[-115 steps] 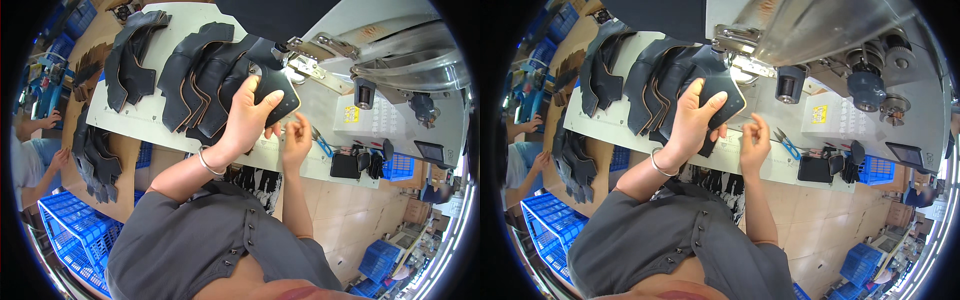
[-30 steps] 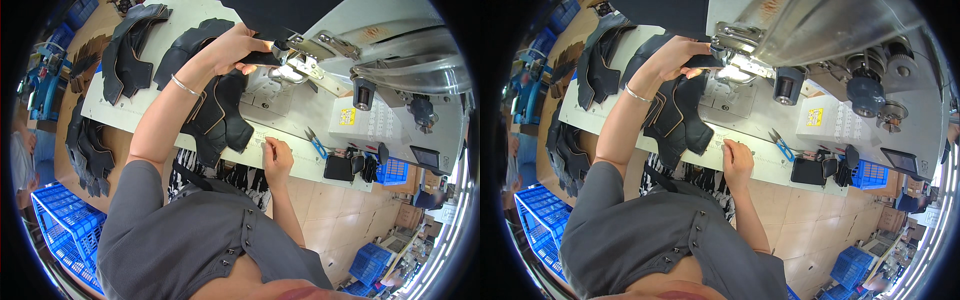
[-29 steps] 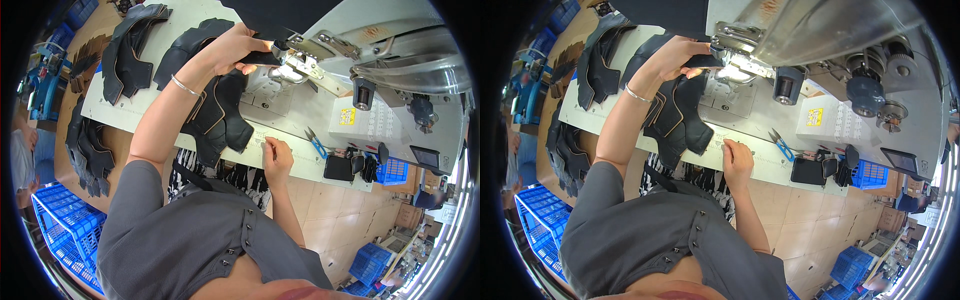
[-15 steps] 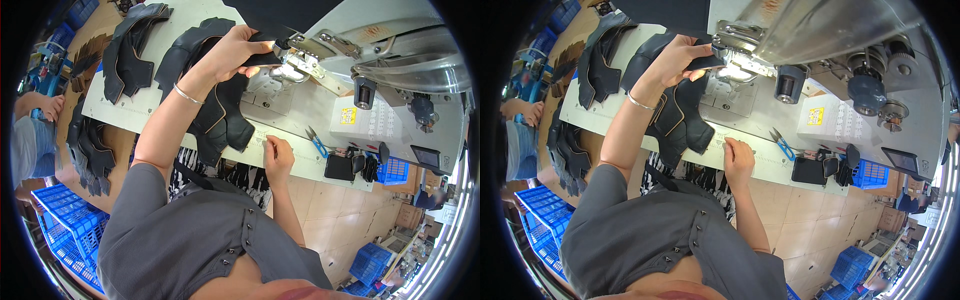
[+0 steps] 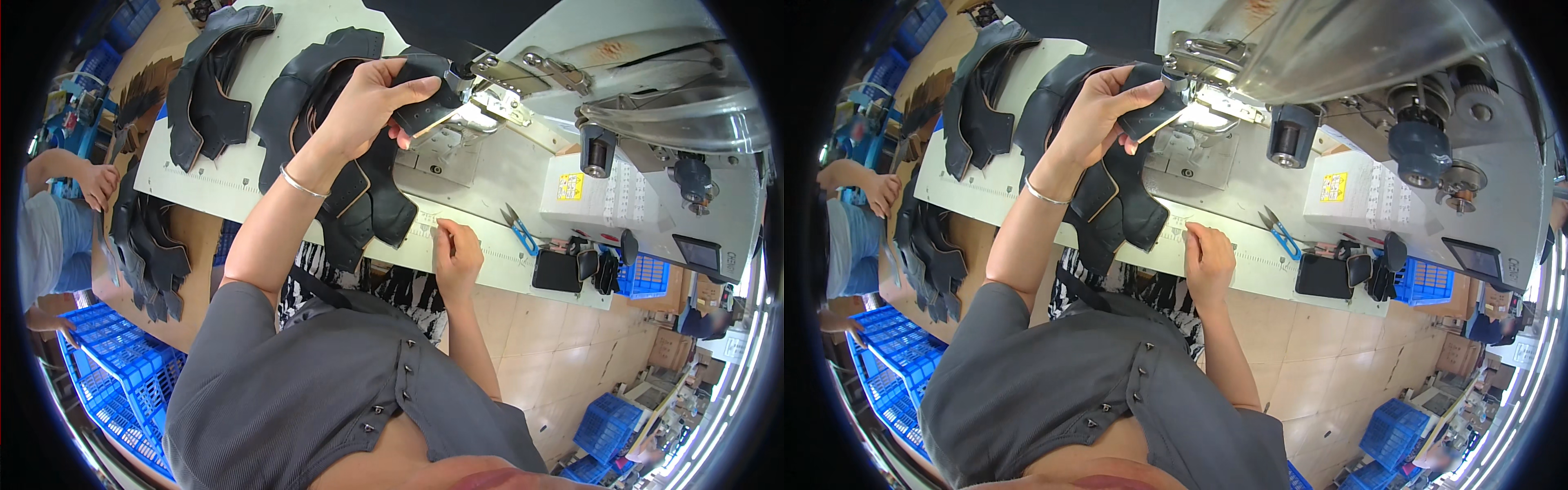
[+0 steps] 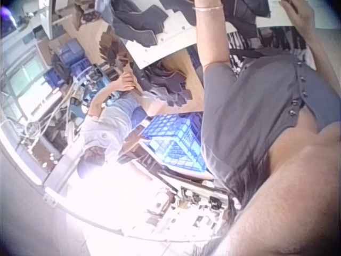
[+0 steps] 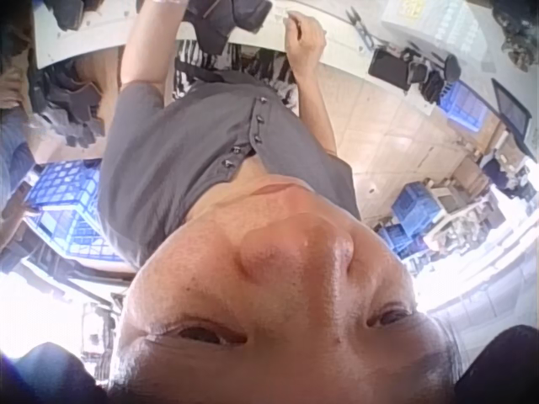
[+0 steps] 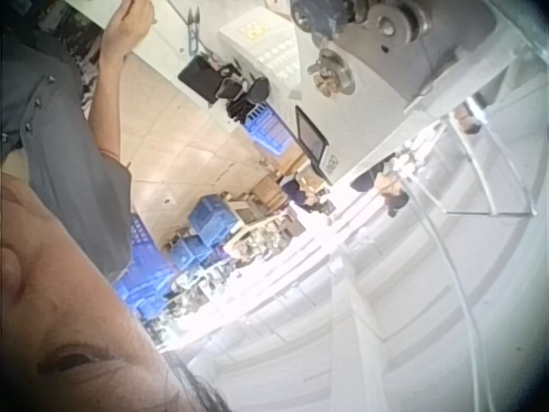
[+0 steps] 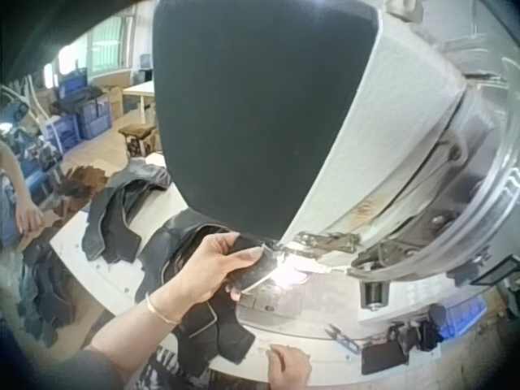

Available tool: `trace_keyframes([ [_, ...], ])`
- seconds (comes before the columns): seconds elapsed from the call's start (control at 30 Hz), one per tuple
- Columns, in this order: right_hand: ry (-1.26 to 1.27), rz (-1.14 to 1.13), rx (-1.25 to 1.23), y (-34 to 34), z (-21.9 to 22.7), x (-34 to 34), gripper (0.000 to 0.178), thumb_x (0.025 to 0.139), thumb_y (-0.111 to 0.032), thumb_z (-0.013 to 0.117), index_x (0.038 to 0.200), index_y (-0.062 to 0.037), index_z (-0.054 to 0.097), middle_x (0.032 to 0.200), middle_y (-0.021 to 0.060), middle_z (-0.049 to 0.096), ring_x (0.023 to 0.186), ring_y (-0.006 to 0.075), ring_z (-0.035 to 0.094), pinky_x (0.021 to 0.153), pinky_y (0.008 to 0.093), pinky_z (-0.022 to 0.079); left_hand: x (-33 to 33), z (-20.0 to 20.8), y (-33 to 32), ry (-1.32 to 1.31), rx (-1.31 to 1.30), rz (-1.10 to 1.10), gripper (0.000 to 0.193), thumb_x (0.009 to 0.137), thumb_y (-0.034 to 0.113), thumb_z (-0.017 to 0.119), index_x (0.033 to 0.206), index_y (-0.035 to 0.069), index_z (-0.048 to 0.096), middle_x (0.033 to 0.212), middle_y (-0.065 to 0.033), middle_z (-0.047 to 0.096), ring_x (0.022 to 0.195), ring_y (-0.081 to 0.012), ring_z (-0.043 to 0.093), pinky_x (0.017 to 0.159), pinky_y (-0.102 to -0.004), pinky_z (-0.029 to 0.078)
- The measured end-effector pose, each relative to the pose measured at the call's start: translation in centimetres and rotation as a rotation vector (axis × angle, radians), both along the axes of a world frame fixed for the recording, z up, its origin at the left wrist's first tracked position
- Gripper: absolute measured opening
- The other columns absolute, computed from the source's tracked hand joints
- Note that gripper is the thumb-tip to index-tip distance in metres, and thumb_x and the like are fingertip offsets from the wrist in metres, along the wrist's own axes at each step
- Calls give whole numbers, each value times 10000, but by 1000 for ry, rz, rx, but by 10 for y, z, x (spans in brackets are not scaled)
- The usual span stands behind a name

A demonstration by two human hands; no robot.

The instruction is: The recorder is stitching together black leather components of a shoe upper using an industrial sewing machine.

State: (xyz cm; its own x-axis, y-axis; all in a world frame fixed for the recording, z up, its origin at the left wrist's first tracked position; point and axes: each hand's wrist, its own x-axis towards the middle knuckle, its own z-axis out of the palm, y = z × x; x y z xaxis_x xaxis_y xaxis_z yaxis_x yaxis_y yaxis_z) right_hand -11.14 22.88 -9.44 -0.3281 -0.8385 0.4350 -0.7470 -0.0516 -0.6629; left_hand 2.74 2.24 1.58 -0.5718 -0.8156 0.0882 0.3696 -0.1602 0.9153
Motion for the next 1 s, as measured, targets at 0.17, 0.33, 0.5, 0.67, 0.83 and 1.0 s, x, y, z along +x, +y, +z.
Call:
trace_keyframes([
  [0.17, -11, -7, 10, 0, 0, 0, 123, 810, 10, 644, 929, -24, 643, 768, 107, 619, 704, 265, 580, 651, 353, 447, -2, -4, 11, 30, 4, 57, 199, 907, 154, 639, 959, -37, 660, 697, -73, 656, 452, -65, 563, 336, -190, 406],
  [0.33, -1, -14, 13, 1, -1, 0, 118, 812, 4, 646, 927, -23, 645, 775, 105, 626, 707, 267, 585, 655, 354, 449, -10, 1, 39, 54, 45, 167, 192, 920, 163, 623, 1004, -5, 664, 729, -43, 658, 446, -30, 514, 344, -174, 381],
  [0.5, -4, -13, 12, -1, -1, 0, 117, 806, 4, 651, 920, -22, 647, 778, 107, 631, 717, 269, 593, 659, 355, 452, -20, -4, 53, 61, 79, 326, 170, 931, 181, 614, 940, 12, 634, 674, 5, 604, 425, -12, 427, 354, -163, 327],
  [0.67, 1, -13, 17, 0, 0, 0, 121, 803, 6, 653, 920, -21, 646, 776, 111, 630, 716, 272, 593, 660, 359, 454, -27, -5, 59, 59, 91, 381, 151, 933, 185, 612, 910, 36, 615, 660, 18, 591, 426, -13, 418, 363, -170, 316],
  [0.83, 3, -8, 18, 0, 0, -1, 125, 801, 10, 653, 922, -20, 645, 772, 113, 627, 713, 274, 590, 661, 363, 455, -29, -3, 61, 84, 79, 398, 131, 943, 175, 596, 971, 55, 639, 712, 57, 582, 489, 16, 414, 387, -162, 295],
  [1.0, -17, -6, 17, 1, 1, -1, 125, 801, 9, 654, 923, -15, 643, 770, 115, 624, 712, 275, 588, 660, 361, 454, -34, -8, 54, 100, 39, 421, 168, 945, 172, 588, 1027, 50, 670, 738, 69, 584, 531, 25, 417, 418, -161, 305],
])
